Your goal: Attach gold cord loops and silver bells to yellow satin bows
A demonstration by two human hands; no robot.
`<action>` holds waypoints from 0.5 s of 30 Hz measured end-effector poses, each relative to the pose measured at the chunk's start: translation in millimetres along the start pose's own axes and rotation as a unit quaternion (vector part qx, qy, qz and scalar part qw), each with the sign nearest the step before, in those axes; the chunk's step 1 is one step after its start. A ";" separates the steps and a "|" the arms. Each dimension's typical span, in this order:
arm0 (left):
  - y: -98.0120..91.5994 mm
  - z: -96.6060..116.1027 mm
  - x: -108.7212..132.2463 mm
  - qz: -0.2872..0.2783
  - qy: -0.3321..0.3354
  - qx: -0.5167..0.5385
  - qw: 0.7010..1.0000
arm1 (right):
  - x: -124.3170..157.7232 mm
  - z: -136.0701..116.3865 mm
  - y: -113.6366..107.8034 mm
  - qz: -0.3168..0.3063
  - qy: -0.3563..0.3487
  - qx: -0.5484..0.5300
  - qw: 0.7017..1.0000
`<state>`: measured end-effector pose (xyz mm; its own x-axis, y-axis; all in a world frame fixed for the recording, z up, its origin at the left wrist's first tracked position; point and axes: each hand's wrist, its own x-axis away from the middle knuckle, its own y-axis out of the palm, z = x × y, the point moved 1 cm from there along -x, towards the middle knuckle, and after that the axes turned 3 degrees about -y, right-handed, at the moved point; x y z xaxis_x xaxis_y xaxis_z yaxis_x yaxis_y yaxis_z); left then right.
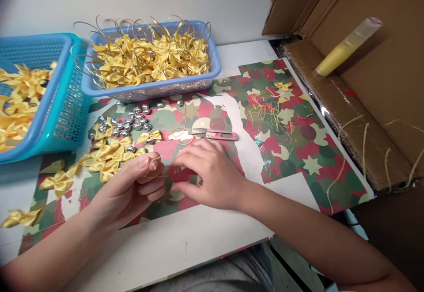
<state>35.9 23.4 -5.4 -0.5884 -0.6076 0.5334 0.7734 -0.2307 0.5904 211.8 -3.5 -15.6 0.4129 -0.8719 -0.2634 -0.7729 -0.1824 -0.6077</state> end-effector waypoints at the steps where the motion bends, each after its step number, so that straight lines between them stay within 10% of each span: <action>1: 1.3 0.5 0.6 -0.006 0.002 0.008 1.000 | 0.0 -0.5 3.2 -0.005 -0.004 -0.007 1.000; 15: 6.7 2.1 5.9 -0.039 0.015 0.053 0.998 | -1.8 -5.2 12.2 0.047 0.015 -0.137 0.989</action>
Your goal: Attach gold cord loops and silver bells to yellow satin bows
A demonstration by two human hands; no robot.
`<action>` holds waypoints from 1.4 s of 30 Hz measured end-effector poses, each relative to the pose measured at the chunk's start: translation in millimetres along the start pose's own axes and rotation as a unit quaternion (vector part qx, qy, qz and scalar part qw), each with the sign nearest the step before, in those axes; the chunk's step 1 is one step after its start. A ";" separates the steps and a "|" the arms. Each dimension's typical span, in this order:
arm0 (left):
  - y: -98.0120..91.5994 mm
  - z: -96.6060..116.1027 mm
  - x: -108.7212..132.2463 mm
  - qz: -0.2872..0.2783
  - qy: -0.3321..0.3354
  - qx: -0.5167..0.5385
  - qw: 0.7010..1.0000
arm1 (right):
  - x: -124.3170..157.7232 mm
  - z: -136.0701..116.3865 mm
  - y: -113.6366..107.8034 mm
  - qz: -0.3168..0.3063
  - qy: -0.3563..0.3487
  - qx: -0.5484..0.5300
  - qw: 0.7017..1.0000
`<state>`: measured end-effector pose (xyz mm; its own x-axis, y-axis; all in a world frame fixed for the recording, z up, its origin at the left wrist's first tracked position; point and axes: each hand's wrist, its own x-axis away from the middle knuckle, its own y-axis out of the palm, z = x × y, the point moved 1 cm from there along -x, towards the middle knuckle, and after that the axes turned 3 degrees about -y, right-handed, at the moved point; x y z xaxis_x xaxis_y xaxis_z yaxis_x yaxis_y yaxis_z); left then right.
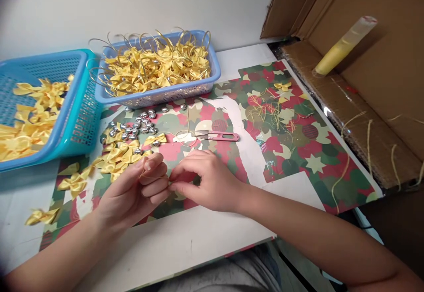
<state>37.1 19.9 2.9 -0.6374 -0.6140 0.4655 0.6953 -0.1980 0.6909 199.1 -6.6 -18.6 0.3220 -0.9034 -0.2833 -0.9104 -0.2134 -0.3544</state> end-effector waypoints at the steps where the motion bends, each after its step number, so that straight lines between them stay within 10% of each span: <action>1: 0.0 -0.4 -0.1 -0.002 0.001 0.007 1.000 | 0.2 -0.4 1.1 0.001 0.012 -0.014 1.000; 9: -2.5 10.9 2.8 0.057 0.038 -0.154 0.986 | -0.3 -3.3 -4.2 -0.026 0.125 -0.101 0.987; 15: -9.5 35.9 15.8 0.128 0.136 -0.523 0.831 | -2.7 -3.5 -18.4 -0.002 0.075 0.027 0.997; 21: -12.7 52.9 22.5 0.176 0.167 -0.634 0.734 | -2.9 -1.1 -24.6 -0.010 0.000 0.136 0.991; 25: -4.3 47.6 21.4 0.178 0.209 -0.556 0.784 | -2.1 -0.8 -26.9 0.001 0.022 0.122 0.992; 33: -3.4 0.5 7.3 0.058 0.059 -0.337 0.938 | 0.8 -9.2 -24.3 0.038 0.263 -0.103 0.959; 42: -6.8 -11.2 8.9 0.091 0.038 -0.312 0.945 | -0.6 -5.5 -25.9 0.008 0.347 -0.255 0.903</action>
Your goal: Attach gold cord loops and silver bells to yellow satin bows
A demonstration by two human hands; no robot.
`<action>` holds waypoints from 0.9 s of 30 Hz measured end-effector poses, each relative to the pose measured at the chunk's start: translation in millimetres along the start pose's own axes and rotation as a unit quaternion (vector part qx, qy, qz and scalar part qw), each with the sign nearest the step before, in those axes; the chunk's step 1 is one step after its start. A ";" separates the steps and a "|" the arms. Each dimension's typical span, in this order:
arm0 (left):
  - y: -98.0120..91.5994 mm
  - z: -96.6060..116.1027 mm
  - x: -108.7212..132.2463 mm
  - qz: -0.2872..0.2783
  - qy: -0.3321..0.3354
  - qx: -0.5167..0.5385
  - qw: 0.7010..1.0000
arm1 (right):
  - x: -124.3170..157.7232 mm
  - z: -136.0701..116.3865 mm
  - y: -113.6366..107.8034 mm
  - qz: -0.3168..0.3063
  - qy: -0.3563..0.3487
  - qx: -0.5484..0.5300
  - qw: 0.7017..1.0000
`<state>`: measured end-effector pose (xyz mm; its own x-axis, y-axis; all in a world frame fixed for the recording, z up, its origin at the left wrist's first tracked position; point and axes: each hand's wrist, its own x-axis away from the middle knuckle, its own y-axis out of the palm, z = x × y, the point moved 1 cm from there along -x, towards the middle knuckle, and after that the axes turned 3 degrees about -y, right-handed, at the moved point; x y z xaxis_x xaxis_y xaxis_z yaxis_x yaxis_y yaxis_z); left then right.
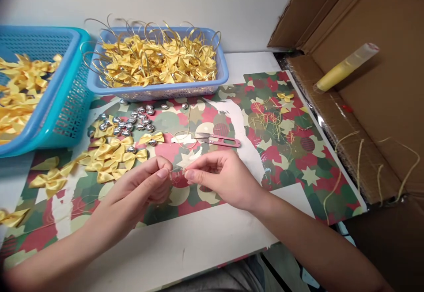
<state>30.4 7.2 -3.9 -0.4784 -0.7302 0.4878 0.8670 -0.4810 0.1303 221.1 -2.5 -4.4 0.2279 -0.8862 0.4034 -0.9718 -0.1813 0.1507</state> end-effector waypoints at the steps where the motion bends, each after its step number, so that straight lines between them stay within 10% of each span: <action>1: 0.6 0.7 0.9 0.003 0.005 -0.013 1.000 | -0.3 -0.5 -0.2 -0.005 0.003 -0.010 1.000; 9: -0.5 13.8 1.3 0.047 0.179 -0.135 0.973 | 0.1 -2.7 0.8 -0.008 0.015 -0.015 1.000; 18: -3.7 25.2 -7.8 -0.168 -0.003 -0.072 0.983 | 7.7 -6.8 -2.1 0.011 -0.178 0.234 0.956; 27: -6.1 15.8 -16.8 -0.155 -0.043 -0.047 0.986 | 6.0 -7.7 -6.7 -0.018 -0.168 0.279 0.945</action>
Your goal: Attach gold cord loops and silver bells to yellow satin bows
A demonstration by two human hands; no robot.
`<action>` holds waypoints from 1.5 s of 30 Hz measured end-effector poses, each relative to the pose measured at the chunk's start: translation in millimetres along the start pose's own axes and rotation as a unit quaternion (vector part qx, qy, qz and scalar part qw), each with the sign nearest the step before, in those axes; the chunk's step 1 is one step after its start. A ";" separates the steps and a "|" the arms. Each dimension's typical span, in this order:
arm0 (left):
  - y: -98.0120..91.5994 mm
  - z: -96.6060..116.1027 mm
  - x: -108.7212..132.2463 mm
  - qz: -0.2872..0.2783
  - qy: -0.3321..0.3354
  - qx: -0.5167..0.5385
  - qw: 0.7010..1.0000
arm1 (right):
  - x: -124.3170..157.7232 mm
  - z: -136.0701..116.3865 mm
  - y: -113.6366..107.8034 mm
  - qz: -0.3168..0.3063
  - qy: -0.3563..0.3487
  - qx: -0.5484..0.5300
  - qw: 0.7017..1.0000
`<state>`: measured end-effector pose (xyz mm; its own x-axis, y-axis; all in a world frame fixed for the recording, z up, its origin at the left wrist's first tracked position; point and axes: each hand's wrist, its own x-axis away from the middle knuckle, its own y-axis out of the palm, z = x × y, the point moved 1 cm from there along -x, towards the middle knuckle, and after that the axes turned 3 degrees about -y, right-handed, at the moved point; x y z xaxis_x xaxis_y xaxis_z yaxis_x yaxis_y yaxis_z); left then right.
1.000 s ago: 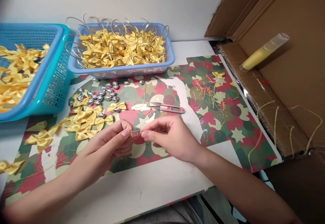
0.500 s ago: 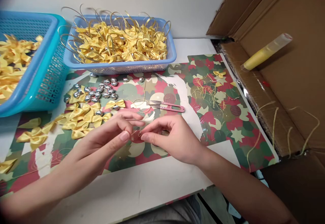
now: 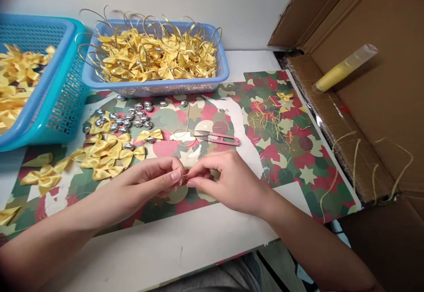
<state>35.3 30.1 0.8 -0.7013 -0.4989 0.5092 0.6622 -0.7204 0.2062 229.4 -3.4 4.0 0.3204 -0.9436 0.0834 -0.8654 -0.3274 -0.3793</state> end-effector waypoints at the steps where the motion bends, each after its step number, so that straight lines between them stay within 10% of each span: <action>1: 0.5 -1.1 -0.2 0.009 0.002 0.006 1.000 | 0.0 0.0 -0.4 -0.005 0.002 0.004 1.000; 24: 7.3 -20.0 -3.3 0.095 0.105 0.072 0.987 | -2.8 3.4 6.7 0.032 -0.015 -0.054 0.998; 32: 9.4 -27.0 -8.8 0.127 0.101 0.124 0.979 | -7.9 11.3 0.5 0.143 -0.117 0.222 0.957; 38: 9.8 -29.0 -12.2 0.156 0.090 0.134 0.975 | -14.4 35.3 -15.3 0.219 -0.021 0.400 0.890; 45: 8.1 -29.9 -15.3 0.165 0.088 0.178 0.966 | -16.4 40.0 -16.5 0.207 0.008 0.336 0.919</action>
<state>43.6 17.5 -30.3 -0.4489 -0.7705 0.4526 0.8846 -0.3114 0.3472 253.8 19.5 -28.0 0.0062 -0.9829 -0.1842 -0.4769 0.1590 -0.8645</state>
